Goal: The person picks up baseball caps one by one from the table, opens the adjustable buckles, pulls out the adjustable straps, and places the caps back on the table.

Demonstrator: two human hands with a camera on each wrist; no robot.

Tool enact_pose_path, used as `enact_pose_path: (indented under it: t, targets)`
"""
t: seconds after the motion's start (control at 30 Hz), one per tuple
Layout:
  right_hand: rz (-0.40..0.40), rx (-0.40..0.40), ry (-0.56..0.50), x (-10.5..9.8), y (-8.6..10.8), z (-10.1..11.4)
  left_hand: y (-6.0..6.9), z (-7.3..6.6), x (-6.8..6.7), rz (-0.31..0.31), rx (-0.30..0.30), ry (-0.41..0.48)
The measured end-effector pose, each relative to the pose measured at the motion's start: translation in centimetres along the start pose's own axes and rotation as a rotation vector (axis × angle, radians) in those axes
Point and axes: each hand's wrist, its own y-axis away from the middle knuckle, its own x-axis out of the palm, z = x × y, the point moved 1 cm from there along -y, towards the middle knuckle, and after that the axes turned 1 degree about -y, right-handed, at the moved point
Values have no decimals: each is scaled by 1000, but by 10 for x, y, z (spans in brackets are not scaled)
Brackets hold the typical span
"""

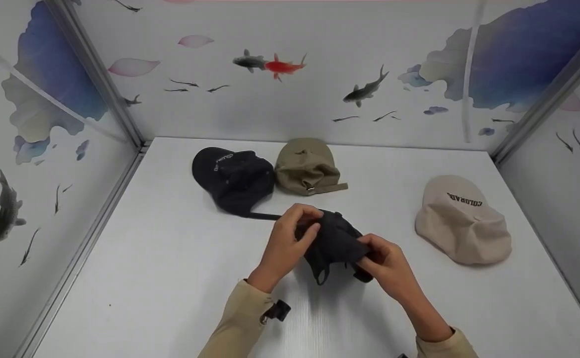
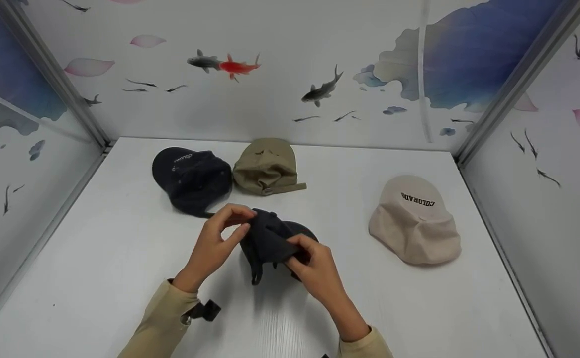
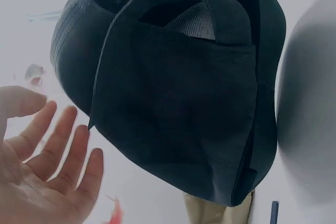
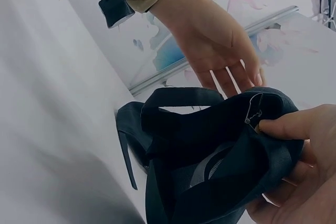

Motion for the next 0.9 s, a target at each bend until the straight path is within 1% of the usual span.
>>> enact_pose_path:
  t: [0.07, 0.17, 0.23, 0.3, 0.4, 0.47, 0.53, 0.63, 0.7, 0.8, 0.9]
  targets:
    - [0, 2, 0, 0, 0, 0, 1, 1, 2, 26, -16, -18]
    - [-5, 12, -4, 0, 0, 0, 3, 2, 4, 63, -25, -60]
    - [-6, 9, -2, 1, 0, 0, 4, 3, 6, 79, -19, -98]
    - [-7, 7, -2, 1, 0, 0, 5, 4, 8, 80, -11, -137]
    - [-12, 15, 2, 2, 0, 0, 6, 3, 11, 41, -9, -171]
    - [-17, 25, -3, 3, 0, 1, 6, 3, 12, 3, -18, -167]
    - [-18, 7, -5, 3, 0, 2, 6, 3, 13, -30, -30, -151]
    - [-31, -17, -2, 4, 0, 3, 9, 2, 15, -41, -53, -116]
    - [-47, -23, -1, 4, -1, 4, 11, 1, 16, -24, -76, -86]
    - [-71, -4, 4, 5, -1, 3, 16, -2, 18, 19, -115, -57]
    - [-72, 5, 8, 7, -2, 4, 19, -5, 20, 62, -146, -75]
